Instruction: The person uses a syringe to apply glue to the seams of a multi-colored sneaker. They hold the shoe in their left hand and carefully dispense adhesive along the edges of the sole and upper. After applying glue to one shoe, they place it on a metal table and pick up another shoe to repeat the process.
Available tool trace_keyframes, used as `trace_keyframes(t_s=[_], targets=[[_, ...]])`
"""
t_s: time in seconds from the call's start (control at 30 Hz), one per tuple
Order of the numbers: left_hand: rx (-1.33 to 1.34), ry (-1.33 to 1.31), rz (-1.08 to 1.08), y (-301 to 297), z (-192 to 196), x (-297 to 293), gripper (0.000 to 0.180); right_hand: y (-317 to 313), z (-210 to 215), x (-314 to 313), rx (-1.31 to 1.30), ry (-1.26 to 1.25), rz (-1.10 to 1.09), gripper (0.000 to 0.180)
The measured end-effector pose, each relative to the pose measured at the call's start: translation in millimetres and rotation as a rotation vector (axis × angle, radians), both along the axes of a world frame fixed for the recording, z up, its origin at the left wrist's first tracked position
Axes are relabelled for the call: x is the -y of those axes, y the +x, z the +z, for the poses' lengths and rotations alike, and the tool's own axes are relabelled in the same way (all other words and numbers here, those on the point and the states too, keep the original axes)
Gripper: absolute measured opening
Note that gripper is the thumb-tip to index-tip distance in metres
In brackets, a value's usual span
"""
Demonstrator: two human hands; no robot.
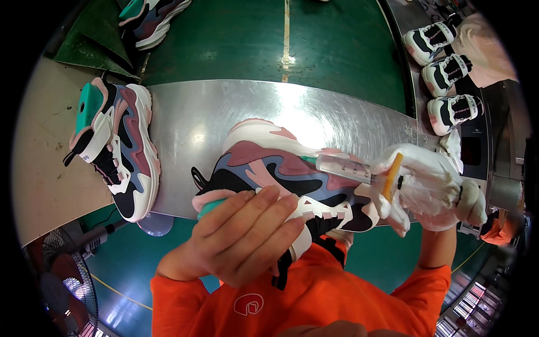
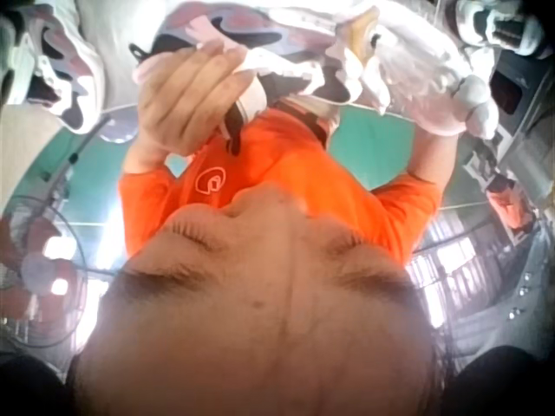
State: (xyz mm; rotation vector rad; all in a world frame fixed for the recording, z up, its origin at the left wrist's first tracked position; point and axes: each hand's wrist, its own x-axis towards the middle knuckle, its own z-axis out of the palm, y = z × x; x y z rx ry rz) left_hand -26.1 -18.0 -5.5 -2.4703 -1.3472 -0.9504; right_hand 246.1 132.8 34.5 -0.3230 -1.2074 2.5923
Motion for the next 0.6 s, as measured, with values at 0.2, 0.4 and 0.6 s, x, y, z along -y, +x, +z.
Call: trace_keyframes(t_s=[0.2, 0.4, 0.6], targets=[[-0.009, 0.006, 0.013, 0, 0, 2, 0.019, 12, -1, 10, 0.059, -0.028, -0.131, 0.123], [0.022, -0.047, 0.037, 5, 5, 1, 0.010, 10, -16, 6, -0.149, 0.098, -0.064, 0.121], [0.020, -0.038, 0.032, 4, 5, 2, 0.011, 24, 15, 5, 0.064, -0.013, -0.070, 0.125]])
